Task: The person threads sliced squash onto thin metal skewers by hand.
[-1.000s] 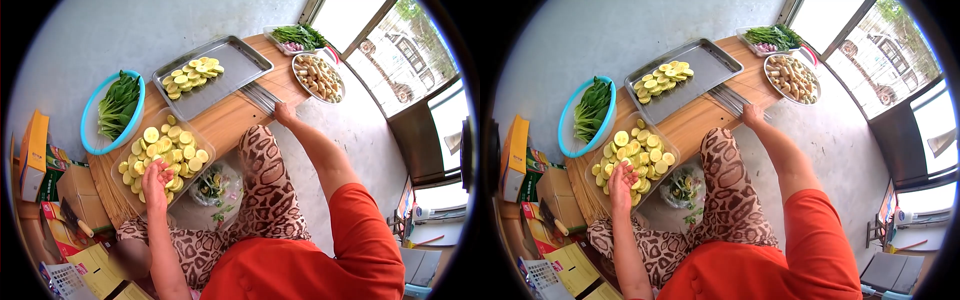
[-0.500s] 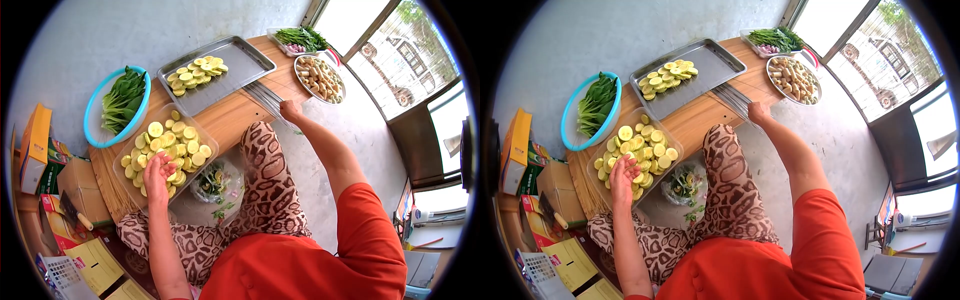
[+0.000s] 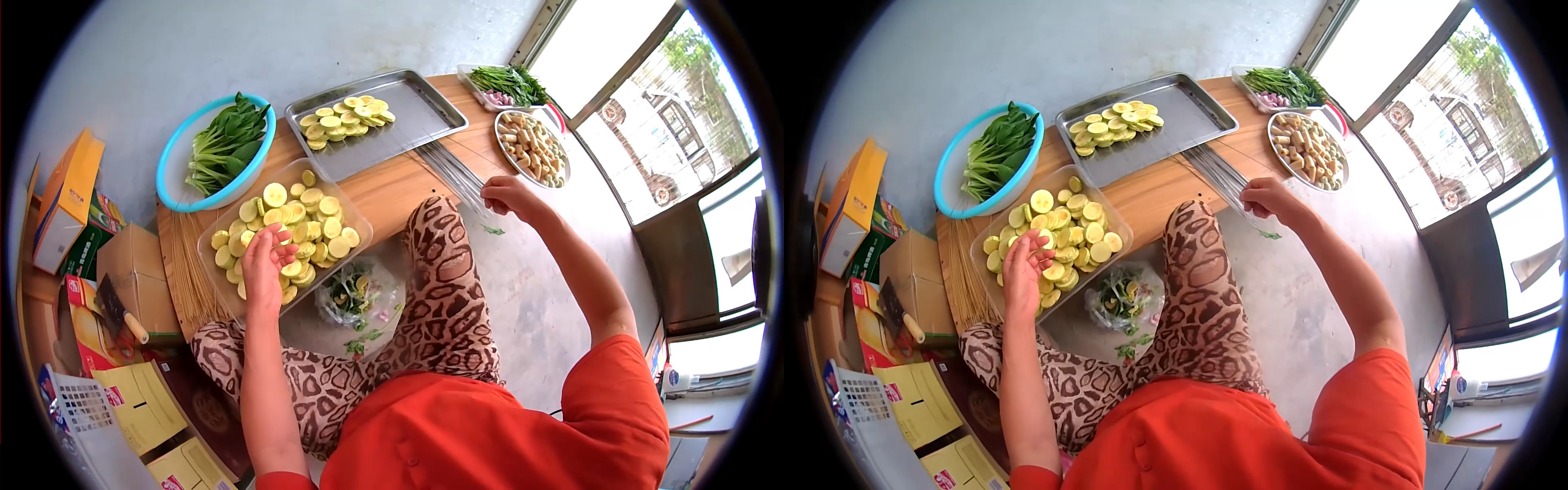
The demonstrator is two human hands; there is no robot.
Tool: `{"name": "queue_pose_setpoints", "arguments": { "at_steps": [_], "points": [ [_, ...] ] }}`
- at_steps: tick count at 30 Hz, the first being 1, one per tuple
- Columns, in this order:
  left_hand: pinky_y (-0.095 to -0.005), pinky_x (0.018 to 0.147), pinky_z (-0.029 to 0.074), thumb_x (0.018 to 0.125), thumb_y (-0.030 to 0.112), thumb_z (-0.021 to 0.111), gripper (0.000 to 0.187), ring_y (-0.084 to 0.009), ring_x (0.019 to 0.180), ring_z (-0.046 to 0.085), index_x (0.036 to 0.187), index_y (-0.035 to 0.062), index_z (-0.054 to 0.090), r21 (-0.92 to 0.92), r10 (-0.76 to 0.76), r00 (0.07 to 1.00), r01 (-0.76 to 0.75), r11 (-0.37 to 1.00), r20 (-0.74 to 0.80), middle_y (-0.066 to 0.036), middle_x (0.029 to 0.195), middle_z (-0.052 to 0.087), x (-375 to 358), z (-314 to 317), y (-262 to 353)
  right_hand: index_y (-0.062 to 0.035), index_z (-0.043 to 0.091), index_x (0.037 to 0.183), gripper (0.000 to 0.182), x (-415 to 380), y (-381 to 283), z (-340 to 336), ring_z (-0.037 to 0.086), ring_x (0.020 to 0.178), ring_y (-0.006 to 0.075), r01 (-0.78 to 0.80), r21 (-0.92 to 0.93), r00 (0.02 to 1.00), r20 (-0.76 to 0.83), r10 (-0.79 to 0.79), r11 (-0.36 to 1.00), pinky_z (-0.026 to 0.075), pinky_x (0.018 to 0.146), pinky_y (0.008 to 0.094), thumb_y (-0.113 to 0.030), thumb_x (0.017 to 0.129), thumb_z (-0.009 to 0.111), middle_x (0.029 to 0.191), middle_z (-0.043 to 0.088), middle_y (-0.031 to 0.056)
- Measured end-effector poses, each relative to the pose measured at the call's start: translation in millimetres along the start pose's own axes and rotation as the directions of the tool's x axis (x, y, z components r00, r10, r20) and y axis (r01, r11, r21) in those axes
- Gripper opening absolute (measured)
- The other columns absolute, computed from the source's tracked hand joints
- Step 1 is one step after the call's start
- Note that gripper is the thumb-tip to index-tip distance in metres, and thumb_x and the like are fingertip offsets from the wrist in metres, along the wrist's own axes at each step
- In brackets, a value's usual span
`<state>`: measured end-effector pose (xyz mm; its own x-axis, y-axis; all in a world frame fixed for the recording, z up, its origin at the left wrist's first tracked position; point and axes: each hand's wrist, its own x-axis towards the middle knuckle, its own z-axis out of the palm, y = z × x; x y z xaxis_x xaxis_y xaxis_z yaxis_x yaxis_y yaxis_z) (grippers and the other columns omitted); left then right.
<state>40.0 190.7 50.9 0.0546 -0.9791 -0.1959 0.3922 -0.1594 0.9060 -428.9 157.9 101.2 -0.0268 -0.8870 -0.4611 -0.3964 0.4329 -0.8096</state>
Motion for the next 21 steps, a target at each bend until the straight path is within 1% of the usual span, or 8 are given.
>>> {"name": "queue_pose_setpoints", "arguments": {
  "at_steps": [2,4,8,9,14,18,20,21],
  "points": [
    [-0.0243,0.063,0.047,0.096,0.024,0.047,0.029,-0.0128,0.073,0.061,0.114,0.0046,0.057,-0.015,0.006,1.0,-0.006,1.0,0.014,-0.008,0.099,0.063,0.8,-0.9,-1.0,-0.0015,0.061,0.081,0.011,-25.3,-34.6,26.2,0.047,0.047,0.0083,0.155,0.099,0.982,0.093,-0.165,0.983,0.035,0.043,0.0206,-0.012,0.082,0.06,0.063,0.058,0.0039],
    [-0.0245,0.062,0.047,0.095,0.027,0.049,0.032,-0.0128,0.072,0.06,0.117,0.0047,0.056,-0.02,-0.019,1.0,0.019,1.0,0.01,-0.009,0.102,0.062,0.2,1.6,1.6,-0.0012,0.061,0.082,0.01,-50.2,-69.2,62.0,0.047,0.049,0.0071,0.218,0.089,0.948,0.218,-0.233,0.972,0.035,0.044,0.0198,-0.011,0.083,0.059,0.063,0.057,0.0028],
    [-0.0246,0.06,0.045,0.093,0.037,0.051,0.044,-0.0119,0.065,0.056,0.124,0.0058,0.051,-0.153,-0.032,0.999,0.037,0.988,0.037,-0.012,0.11,0.06,3.7,-1.8,-0.1,-0.0016,0.059,0.083,0.01,-80.8,-98.5,141.0,0.047,0.053,0.005,0.245,-0.065,0.877,0.441,-0.192,0.967,0.038,0.048,0.0196,-0.011,0.086,0.057,0.066,0.057,0.0007],
    [-0.0242,0.058,0.044,0.093,0.038,0.051,0.045,-0.011,0.061,0.053,0.125,0.0055,0.05,-0.2,-0.038,0.998,0.047,0.979,0.048,-0.013,0.11,0.059,4.9,-4.5,-1.0,-0.0017,0.058,0.082,0.01,-81.5,-96.6,158.7,0.048,0.054,0.0045,0.314,-0.134,0.838,0.505,-0.208,0.94,0.038,0.048,0.0196,-0.01,0.086,0.056,0.066,0.057,-0.0005],
    [-0.0207,0.045,0.039,0.093,0.024,0.055,0.024,-0.0088,0.051,0.048,0.104,0.0038,0.06,-0.299,0.01,1.0,-0.015,0.954,-0.019,-0.004,0.078,0.06,6.7,-25.9,-10.3,-0.0031,0.059,0.081,0.008,-77.1,-72.6,217.8,0.047,0.055,0.0046,0.259,-0.144,0.75,0.654,-0.105,0.955,0.038,0.05,0.0196,-0.01,0.085,0.056,0.066,0.057,-0.0019],
    [-0.0221,0.048,0.041,0.094,0.026,0.054,0.023,-0.008,0.053,0.05,0.1,0.0045,0.059,-0.196,-0.063,0.99,0.086,0.977,0.123,0.0,0.076,0.057,-3.1,-19.4,-6.0,-0.0024,0.059,0.088,0.01,-62.7,-64.3,241.6,0.047,0.054,0.005,0.233,-0.107,0.692,0.717,-0.087,0.967,0.039,0.05,0.0199,-0.012,0.087,0.056,0.07,0.061,0.0],
    [-0.0219,0.051,0.042,0.093,0.029,0.055,0.026,-0.0082,0.056,0.051,0.102,0.0045,0.06,-0.038,-0.137,0.942,0.156,0.987,0.306,0.0,0.076,0.057,-10.1,-5.6,-15.4,-0.0041,0.058,0.093,0.016,-47.9,-71.5,257.7,0.046,0.049,0.0069,0.104,0.068,0.692,0.712,-0.121,0.992,0.036,0.046,0.0218,-0.019,0.09,0.055,0.069,0.063,0.003],
    [-0.0216,0.053,0.042,0.093,0.03,0.055,0.027,-0.0084,0.057,0.052,0.103,0.0048,0.06,-0.034,-0.158,0.935,0.178,0.983,0.318,0.0,0.077,0.057,-10.2,-2.0,-18.8,-0.0045,0.058,0.093,0.015,-35.3,-69.3,264.1,0.044,0.049,0.0059,0.078,0.103,0.7,0.702,-0.129,0.992,0.034,0.046,0.0206,-0.019,0.091,0.054,0.069,0.061,0.0021]
  ]
}}
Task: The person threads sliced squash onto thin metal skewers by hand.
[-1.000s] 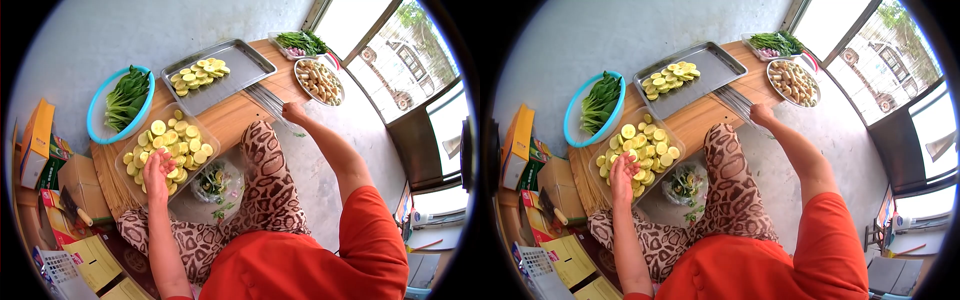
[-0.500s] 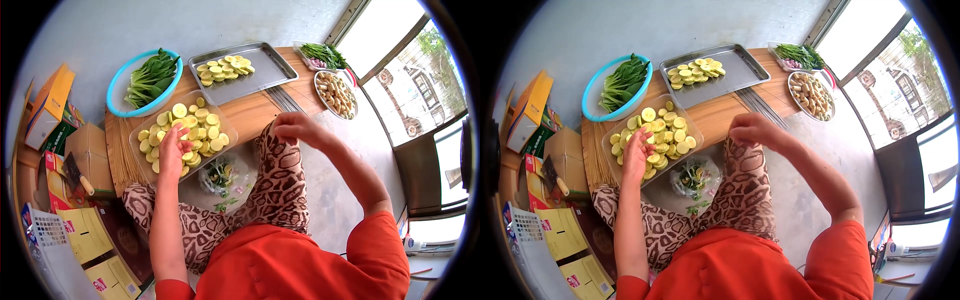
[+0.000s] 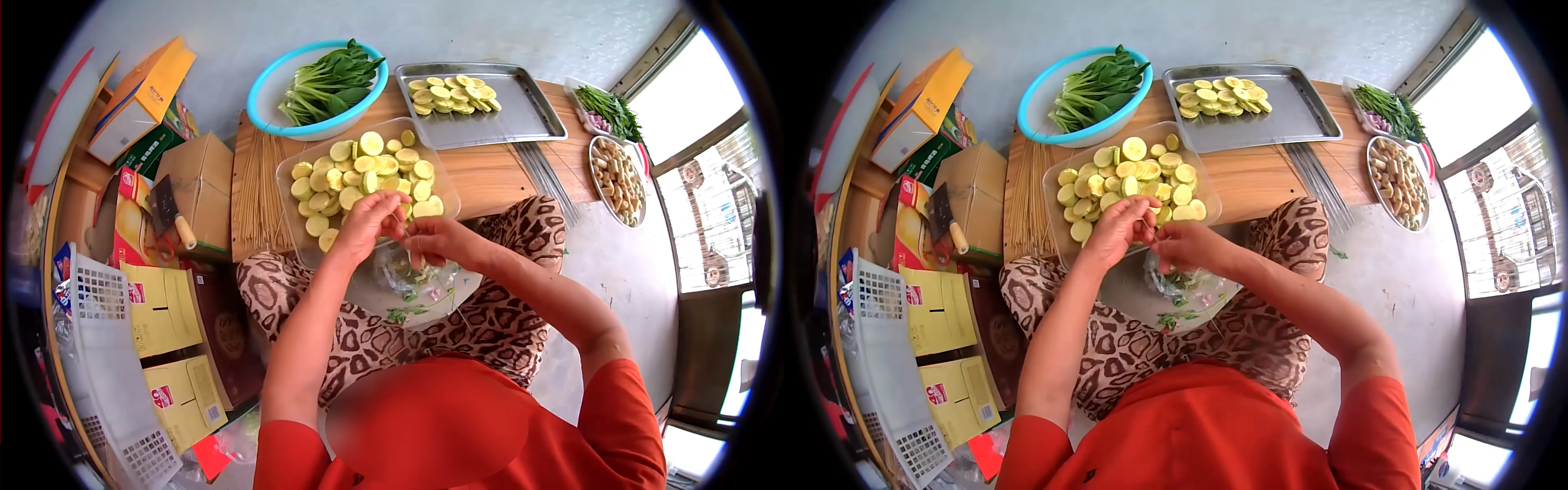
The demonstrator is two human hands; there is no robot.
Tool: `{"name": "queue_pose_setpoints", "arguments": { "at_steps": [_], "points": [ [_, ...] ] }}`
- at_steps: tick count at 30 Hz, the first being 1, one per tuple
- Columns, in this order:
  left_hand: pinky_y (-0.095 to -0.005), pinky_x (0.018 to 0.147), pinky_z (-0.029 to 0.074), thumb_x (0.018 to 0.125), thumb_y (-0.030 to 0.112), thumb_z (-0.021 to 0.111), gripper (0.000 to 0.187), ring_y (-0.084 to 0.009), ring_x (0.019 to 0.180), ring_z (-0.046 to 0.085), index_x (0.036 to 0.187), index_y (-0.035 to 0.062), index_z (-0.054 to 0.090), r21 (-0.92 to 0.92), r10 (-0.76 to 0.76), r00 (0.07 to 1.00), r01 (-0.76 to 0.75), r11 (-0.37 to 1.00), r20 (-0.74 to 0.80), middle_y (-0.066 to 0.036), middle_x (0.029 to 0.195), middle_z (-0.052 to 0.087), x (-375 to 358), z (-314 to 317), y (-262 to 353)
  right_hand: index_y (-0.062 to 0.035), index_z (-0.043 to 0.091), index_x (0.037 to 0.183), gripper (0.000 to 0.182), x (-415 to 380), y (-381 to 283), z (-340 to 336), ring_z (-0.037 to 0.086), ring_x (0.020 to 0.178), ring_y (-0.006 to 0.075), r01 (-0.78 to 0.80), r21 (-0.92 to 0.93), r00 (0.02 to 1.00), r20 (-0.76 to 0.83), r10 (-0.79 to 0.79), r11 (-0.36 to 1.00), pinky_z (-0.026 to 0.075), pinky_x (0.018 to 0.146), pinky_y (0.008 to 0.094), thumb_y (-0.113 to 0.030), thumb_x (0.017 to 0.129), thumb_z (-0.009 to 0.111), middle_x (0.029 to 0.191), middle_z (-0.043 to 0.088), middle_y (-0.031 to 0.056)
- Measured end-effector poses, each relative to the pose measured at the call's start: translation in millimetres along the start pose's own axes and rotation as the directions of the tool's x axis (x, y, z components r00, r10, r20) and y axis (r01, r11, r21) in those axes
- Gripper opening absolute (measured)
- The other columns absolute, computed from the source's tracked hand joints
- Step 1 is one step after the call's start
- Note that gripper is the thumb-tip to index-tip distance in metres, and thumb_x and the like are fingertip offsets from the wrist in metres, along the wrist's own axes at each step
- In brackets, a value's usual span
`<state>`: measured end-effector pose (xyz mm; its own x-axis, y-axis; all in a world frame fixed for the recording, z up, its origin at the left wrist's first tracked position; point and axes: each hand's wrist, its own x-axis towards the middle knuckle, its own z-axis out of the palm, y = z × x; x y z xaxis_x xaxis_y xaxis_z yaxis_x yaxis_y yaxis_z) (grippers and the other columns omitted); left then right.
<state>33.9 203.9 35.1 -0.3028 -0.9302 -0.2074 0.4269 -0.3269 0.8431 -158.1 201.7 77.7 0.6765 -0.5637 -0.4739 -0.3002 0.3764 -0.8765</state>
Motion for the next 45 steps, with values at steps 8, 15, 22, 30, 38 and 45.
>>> {"name": "queue_pose_setpoints", "arguments": {
  "at_steps": [8,15,22,30,38,45],
  "points": [
    [-0.0233,0.058,0.048,0.094,0.023,0.052,0.022,-0.0094,0.066,0.057,0.104,0.006,0.06,0.086,0.255,0.779,-0.253,0.964,-0.573,-0.001,0.083,0.06,0.2,-64.9,19.1,-0.0059,0.06,0.096,0.018,54.5,35.9,-56.2,0.036,0.041,0.005,0.223,0.174,0.94,-0.298,-0.164,0.959,0.027,0.039,0.0188,-0.02,0.095,0.049,0.057,0.052,-0.0005],
    [-0.0257,0.063,0.048,0.09,0.017,0.055,0.019,-0.0112,0.069,0.058,0.105,0.0061,0.06,0.589,0.38,0.711,0.059,0.806,-0.591,-0.001,0.082,0.06,10.9,-70.7,-4.9,-0.0066,0.06,0.097,0.02,47.2,23.5,-49.0,0.035,0.041,0.0044,0.214,0.214,0.943,-0.301,-0.144,0.953,0.025,0.039,0.0188,-0.022,0.096,0.047,0.054,0.049,-0.0018],
    [-0.0361,0.08,0.047,0.078,0.005,0.063,0.036,-0.0294,0.095,0.056,0.113,0.0085,0.059,0.999,0.666,0.746,-0.007,0.041,-0.022,-0.011,0.109,0.055,26.0,-41.3,-19.0,-0.0074,0.061,0.098,0.02,33.1,13.3,-49.6,0.034,0.042,0.0039,0.215,0.2,0.942,-0.299,-0.149,0.956,0.025,0.04,0.0189,-0.021,0.097,0.046,0.054,0.049,-0.0027],
    [-0.0241,0.065,0.049,0.083,0.006,0.059,0.027,-0.0099,0.07,0.058,0.109,0.0035,0.062,0.802,0.59,0.751,-0.14,0.58,-0.295,-0.005,0.088,0.065,35.8,-64.6,-24.5,-0.0058,0.061,0.095,0.019,17.7,17.2,-58.4,0.042,0.046,0.0051,0.253,0.226,0.936,-0.305,-0.178,0.941,0.029,0.042,0.02,-0.021,0.095,0.049,0.056,0.052,-0.001],
    [-0.027,0.074,0.048,0.083,0.011,0.06,0.02,-0.013,0.081,0.06,0.102,0.0056,0.064,0.805,0.64,0.626,-0.034,0.593,-0.445,-0.006,0.09,0.065,22.4,-89.5,-5.1,-0.008,0.06,0.1,0.02,8.6,14.3,-57.7,0.036,0.045,0.004,0.241,0.198,0.939,-0.295,-0.177,0.95,0.027,0.043,0.0193,-0.022,0.097,0.046,0.056,0.049,-0.0027],
    [-0.0332,0.075,0.049,0.078,0.022,0.065,0.029,-0.0222,0.087,0.065,0.103,0.0062,0.065,0.834,0.451,0.726,0.316,0.452,-0.519,-0.011,0.092,0.068,-5.7,-101.3,-15.8,-0.007,0.059,0.1,0.022,16.7,14.7,-51.1,0.037,0.046,0.0033,0.242,0.136,0.947,-0.248,-0.203,0.961,0.028,0.043,0.0192,-0.023,0.097,0.045,0.056,0.05,-0.003]
  ]
}}
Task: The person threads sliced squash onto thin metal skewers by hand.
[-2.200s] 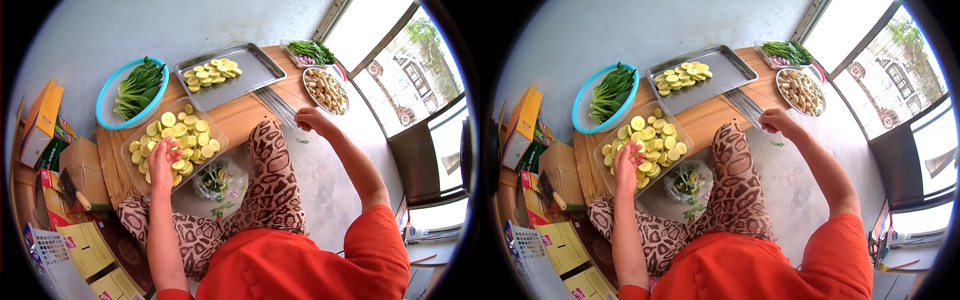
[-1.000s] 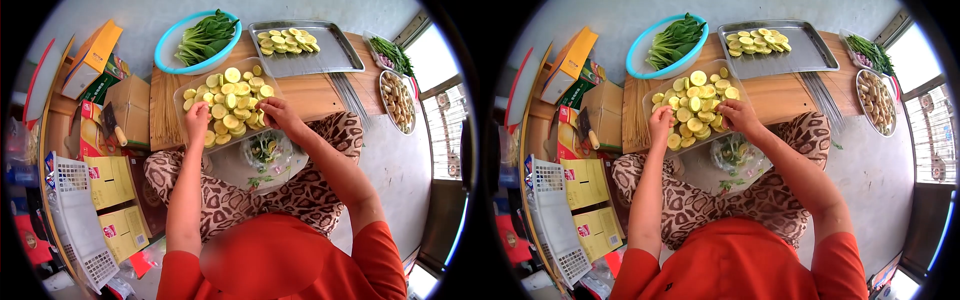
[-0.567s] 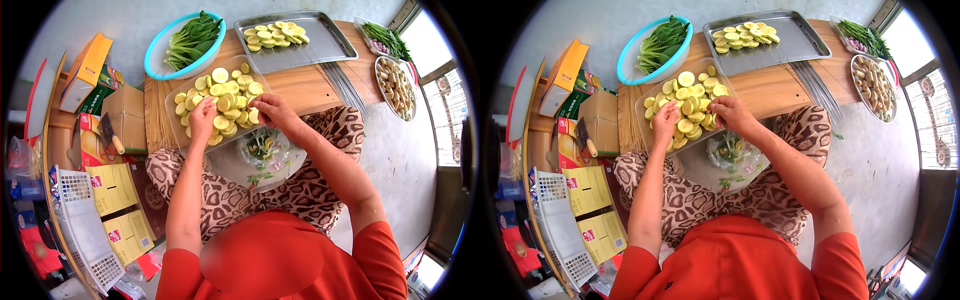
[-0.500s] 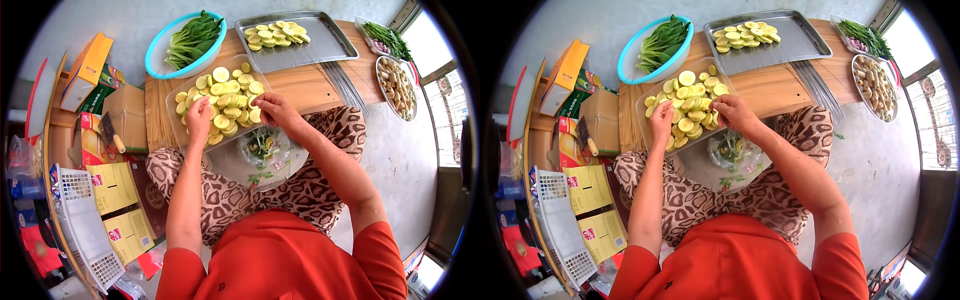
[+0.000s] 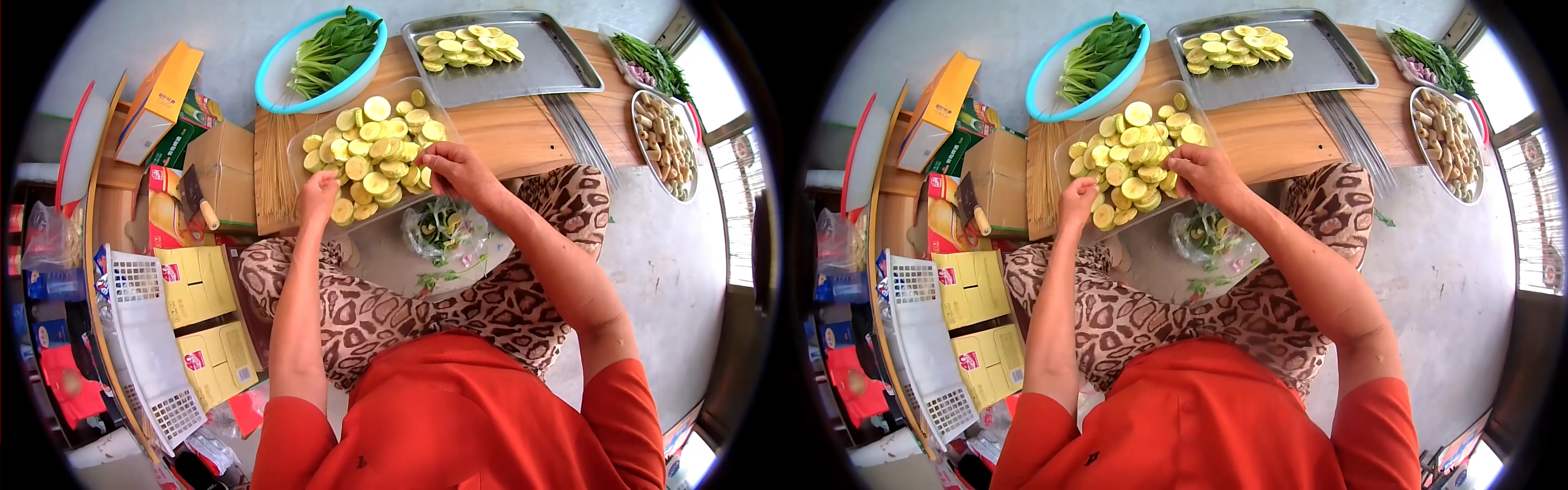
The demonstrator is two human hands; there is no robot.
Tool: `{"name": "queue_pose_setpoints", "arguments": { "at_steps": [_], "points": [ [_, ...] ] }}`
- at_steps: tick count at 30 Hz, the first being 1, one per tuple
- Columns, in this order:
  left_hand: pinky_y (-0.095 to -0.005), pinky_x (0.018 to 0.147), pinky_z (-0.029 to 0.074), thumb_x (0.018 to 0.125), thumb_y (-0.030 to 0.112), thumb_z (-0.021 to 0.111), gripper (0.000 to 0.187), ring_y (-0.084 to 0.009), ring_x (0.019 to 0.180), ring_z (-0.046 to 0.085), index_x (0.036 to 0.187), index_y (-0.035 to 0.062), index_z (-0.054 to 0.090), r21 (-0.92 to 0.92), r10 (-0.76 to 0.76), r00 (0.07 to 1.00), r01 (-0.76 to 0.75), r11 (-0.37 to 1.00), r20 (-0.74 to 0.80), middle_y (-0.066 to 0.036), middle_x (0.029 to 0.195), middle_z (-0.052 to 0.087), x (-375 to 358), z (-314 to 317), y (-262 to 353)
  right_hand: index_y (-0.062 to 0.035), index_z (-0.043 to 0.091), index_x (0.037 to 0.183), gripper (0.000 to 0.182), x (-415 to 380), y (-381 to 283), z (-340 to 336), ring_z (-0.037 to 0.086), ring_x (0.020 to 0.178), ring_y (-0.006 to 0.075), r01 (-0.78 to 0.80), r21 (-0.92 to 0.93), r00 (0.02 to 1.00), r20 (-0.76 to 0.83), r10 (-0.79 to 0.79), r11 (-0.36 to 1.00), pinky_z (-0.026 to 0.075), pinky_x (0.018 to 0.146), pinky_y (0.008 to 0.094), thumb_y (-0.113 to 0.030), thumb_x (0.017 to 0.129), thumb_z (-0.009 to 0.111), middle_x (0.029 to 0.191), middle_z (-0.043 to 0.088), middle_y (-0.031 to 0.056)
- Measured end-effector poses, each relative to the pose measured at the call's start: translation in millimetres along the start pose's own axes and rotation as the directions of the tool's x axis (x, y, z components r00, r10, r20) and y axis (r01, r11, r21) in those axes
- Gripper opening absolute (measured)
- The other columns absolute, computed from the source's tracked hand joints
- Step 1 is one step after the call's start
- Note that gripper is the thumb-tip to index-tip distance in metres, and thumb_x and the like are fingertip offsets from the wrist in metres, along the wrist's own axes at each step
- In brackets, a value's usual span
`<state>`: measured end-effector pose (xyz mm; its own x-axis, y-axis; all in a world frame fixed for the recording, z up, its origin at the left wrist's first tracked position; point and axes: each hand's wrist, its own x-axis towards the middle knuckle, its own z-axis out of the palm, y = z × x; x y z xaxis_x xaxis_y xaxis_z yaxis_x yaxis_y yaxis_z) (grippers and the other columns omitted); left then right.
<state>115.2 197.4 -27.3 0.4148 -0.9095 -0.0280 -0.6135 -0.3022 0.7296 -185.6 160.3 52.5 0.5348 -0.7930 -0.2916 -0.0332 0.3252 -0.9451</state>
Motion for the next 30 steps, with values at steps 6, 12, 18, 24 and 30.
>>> {"name": "queue_pose_setpoints", "arguments": {
  "at_steps": [6,12,18,24,30],
  "points": [
    [-0.0372,0.081,0.048,0.075,0.02,0.067,0.038,-0.0285,0.096,0.062,0.11,0.0076,0.062,0.308,-0.024,0.97,-0.054,0.95,0.243,-0.011,0.104,0.065,-25.5,-12.1,6.3,-0.0042,0.06,0.097,0.019,0.8,5.1,5.7,0.043,0.045,0.0051,0.021,-0.013,0.999,0.047,-0.02,1.0,0.031,0.042,0.0206,-0.019,0.095,0.049,0.057,0.054,0.0004],
    [-0.0414,0.085,0.047,0.068,0.017,0.075,0.054,-0.0348,0.103,0.056,0.118,0.009,0.056,0.535,0.126,0.925,-0.314,0.784,0.359,-0.013,0.111,0.057,-40.6,-8.9,13.4,-0.0035,0.06,0.097,0.019,-4.0,9.1,6.9,0.043,0.045,0.0052,0.028,-0.033,0.998,0.048,-0.027,0.999,0.032,0.043,0.0207,-0.019,0.095,0.049,0.055,0.055,0.0004],
    [-0.035,0.075,0.049,0.071,0.02,0.076,0.056,-0.0233,0.085,0.06,0.121,0.0092,0.053,-0.011,-0.049,0.908,0.059,0.998,0.415,-0.009,0.098,0.057,-14.6,-19.7,7.8,-0.0029,0.06,0.096,0.02,-6.8,16.7,6.7,0.042,0.045,0.0055,0.04,-0.068,0.996,0.076,-0.035,0.997,0.032,0.044,0.0211,-0.019,0.095,0.049,0.055,0.054,0.0],
    [-0.0309,0.072,0.049,0.09,0.055,0.047,0.059,-0.0168,0.078,0.056,0.123,0.0064,0.048,-0.748,0.119,0.837,0.401,0.529,0.534,-0.007,0.089,0.057,-20.9,-34.8,65.5,-0.003,0.059,0.098,0.019,-14.1,9.9,21.3,0.038,0.044,0.006,0.026,-0.047,0.987,0.158,-0.018,0.999,0.03,0.043,0.0219,-0.018,0.095,0.047,0.053,0.051,-0.0005],
    [-0.0327,0.078,0.047,0.092,0.055,0.042,0.058,-0.0193,0.082,0.054,0.118,0.0038,0.052,-0.882,0.085,0.878,0.471,0.025,0.472,-0.012,0.1,0.058,-11.0,-7.3,61.3,-0.004,0.059,0.098,0.02,-21.7,7.4,35.6,0.037,0.043,0.0048,-0.036,0.005,0.976,0.215,0.034,0.999,0.029,0.043,0.0213,-0.019,0.095,0.047,0.053,0.051,-0.0006]
  ]
}}
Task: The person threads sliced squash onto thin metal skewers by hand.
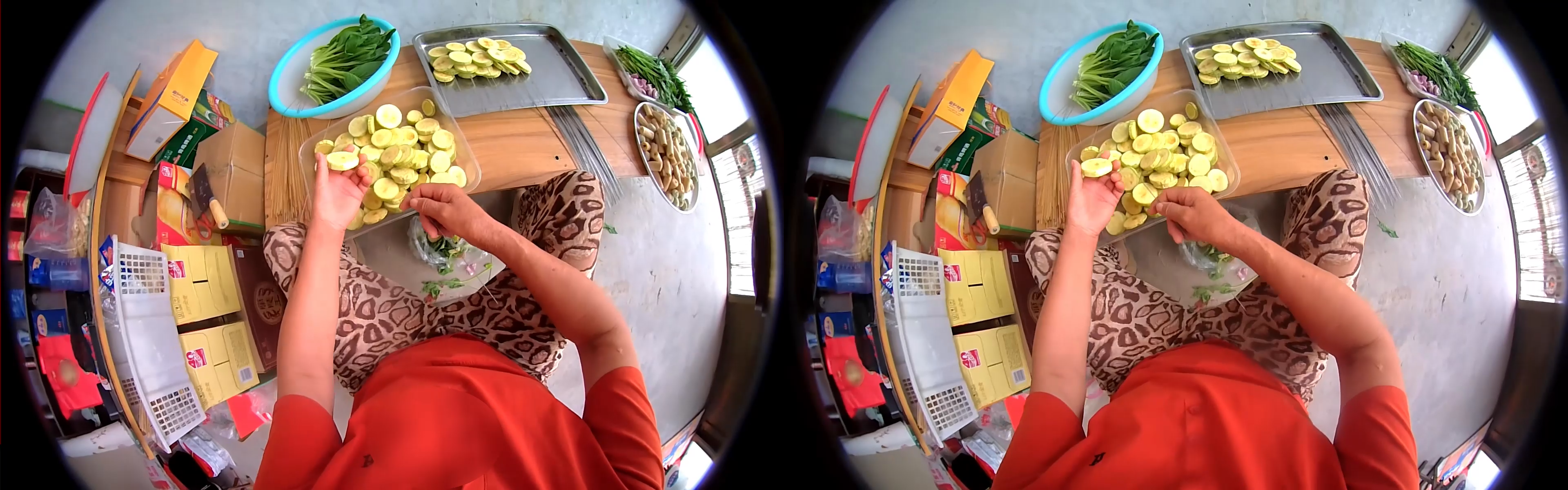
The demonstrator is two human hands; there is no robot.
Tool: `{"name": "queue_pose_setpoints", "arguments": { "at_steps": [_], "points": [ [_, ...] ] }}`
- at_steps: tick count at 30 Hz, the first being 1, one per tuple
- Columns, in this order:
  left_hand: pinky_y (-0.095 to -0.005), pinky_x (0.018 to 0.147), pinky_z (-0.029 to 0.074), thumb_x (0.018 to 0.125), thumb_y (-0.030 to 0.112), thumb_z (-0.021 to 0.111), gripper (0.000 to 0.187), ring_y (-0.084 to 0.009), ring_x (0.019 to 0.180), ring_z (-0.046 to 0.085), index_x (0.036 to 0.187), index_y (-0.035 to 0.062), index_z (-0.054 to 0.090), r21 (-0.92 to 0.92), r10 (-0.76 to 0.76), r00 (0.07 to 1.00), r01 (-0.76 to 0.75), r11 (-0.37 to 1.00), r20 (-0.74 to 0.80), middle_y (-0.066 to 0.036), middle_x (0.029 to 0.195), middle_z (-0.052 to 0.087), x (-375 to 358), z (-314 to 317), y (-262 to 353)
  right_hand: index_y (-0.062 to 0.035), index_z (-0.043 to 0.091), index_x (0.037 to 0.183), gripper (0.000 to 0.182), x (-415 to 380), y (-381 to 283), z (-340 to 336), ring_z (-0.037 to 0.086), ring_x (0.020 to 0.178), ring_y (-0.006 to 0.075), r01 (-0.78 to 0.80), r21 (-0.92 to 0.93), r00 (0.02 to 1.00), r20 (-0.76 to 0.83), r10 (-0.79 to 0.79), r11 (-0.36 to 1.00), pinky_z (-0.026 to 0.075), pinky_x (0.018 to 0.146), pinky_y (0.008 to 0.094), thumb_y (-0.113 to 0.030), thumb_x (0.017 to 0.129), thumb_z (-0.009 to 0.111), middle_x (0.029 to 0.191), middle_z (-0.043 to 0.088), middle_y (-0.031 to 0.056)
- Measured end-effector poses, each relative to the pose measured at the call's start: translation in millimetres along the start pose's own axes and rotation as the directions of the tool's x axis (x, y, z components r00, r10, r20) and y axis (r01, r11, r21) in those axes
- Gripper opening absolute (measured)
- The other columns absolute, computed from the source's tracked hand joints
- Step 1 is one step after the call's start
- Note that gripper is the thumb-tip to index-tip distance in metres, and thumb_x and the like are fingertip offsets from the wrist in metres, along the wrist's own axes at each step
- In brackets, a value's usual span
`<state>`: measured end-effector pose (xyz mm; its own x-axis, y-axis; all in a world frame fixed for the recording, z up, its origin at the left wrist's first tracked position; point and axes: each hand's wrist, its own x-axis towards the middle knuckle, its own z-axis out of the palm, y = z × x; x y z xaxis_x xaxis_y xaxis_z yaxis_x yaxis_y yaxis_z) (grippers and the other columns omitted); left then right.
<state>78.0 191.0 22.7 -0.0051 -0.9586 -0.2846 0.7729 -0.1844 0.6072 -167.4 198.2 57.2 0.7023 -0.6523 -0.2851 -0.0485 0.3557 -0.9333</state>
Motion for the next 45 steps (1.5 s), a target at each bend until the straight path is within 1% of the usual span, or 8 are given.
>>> {"name": "queue_pose_setpoints", "arguments": {
  "at_steps": [4,7,9,12,18,30,40,45],
  "points": [
    [-0.0342,0.079,0.047,0.093,0.055,0.039,0.059,-0.0206,0.084,0.054,0.119,0.0037,0.051,-0.089,0.027,0.999,-0.026,0.996,0.02,-0.013,0.101,0.058,7.8,2.7,-13.2,-0.0048,0.06,0.097,0.02,1.4,0.5,6.2,0.038,0.042,0.0046,-0.02,0.009,0.999,0.036,0.019,1.0,0.029,0.042,0.0209,-0.02,0.095,0.046,0.051,0.05,-0.0013],
    [-0.0355,0.079,0.046,0.094,0.055,0.036,0.06,-0.0218,0.083,0.054,0.121,0.0039,0.05,-0.131,0.002,1.0,-0.001,0.991,0.009,-0.013,0.1,0.057,11.0,-1.0,-19.8,-0.0045,0.06,0.097,0.021,1.8,-1.2,7.4,0.038,0.042,0.0046,-0.028,0.002,0.999,0.046,0.028,1.0,0.028,0.041,0.0209,-0.02,0.095,0.046,0.051,0.05,-0.0012],
    [-0.0373,0.078,0.047,0.092,0.059,0.036,0.062,-0.0246,0.084,0.056,0.121,0.006,0.05,-0.196,-0.025,0.994,0.045,0.979,0.106,-0.014,0.099,0.059,13.5,-3.7,-22.9,-0.0039,0.06,0.097,0.021,2.1,-3.2,9.4,0.038,0.042,0.0048,-0.024,0.012,0.999,0.038,0.023,1.0,0.028,0.041,0.0211,-0.02,0.094,0.046,0.051,0.05,-0.0012],
    [-0.0379,0.078,0.048,0.093,0.059,0.033,0.063,-0.0251,0.084,0.056,0.122,0.0056,0.049,-0.198,-0.025,0.989,0.053,0.979,0.143,-0.014,0.099,0.059,14.3,-4.4,-26.5,-0.0034,0.06,0.097,0.022,4.5,-2.7,11.3,0.038,0.042,0.0052,-0.026,-0.003,0.999,0.034,0.026,1.0,0.028,0.041,0.0214,-0.02,0.094,0.046,0.05,0.049,-0.0012],
    [-0.0384,0.077,0.048,0.093,0.058,0.032,0.064,-0.0256,0.084,0.056,0.125,0.0051,0.047,-0.202,-0.034,0.986,0.068,0.977,0.165,-0.014,0.097,0.059,15.0,-0.7,-29.5,-0.0034,0.06,0.098,0.023,7.3,-3.2,13.6,0.037,0.042,0.0056,-0.038,-0.035,0.999,0.031,0.04,0.999,0.028,0.041,0.0219,-0.021,0.094,0.046,0.05,0.049,-0.0013],
    [-0.0377,0.078,0.048,0.094,0.057,0.032,0.063,-0.0247,0.082,0.056,0.127,0.0056,0.047,-0.221,-0.012,0.986,0.049,0.974,0.165,-0.013,0.093,0.059,13.7,5.8,-30.9,-0.0032,0.06,0.099,0.023,10.5,0.1,15.3,0.037,0.041,0.0063,-0.023,-0.024,0.999,0.025,0.024,0.999,0.028,0.041,0.0227,-0.021,0.095,0.046,0.05,0.049,-0.0003],
    [-0.0376,0.078,0.048,0.094,0.056,0.033,0.06,-0.0246,0.081,0.056,0.124,0.006,0.049,-0.245,-0.032,0.982,0.078,0.966,0.186,-0.013,0.092,0.059,12.5,7.9,-32.5,-0.0036,0.061,0.099,0.022,12.1,1.9,17.1,0.037,0.041,0.0064,-0.033,-0.022,0.999,0.005,0.033,0.999,0.029,0.041,0.0227,-0.02,0.095,0.046,0.05,0.049,-0.0002],
    [-0.0376,0.076,0.048,0.094,0.052,0.034,0.056,-0.0247,0.08,0.055,0.122,0.006,0.049,-0.23,-0.027,0.988,0.062,0.971,0.151,-0.011,0.089,0.059,10.2,13.7,-36.0,-0.004,0.06,0.099,0.021,15.0,4.7,19.9,0.038,0.042,0.0064,-0.047,0.025,0.999,-0.008,0.047,0.999,0.03,0.041,0.0217,-0.019,0.096,0.046,0.052,0.05,-0.0003]
  ]
}}
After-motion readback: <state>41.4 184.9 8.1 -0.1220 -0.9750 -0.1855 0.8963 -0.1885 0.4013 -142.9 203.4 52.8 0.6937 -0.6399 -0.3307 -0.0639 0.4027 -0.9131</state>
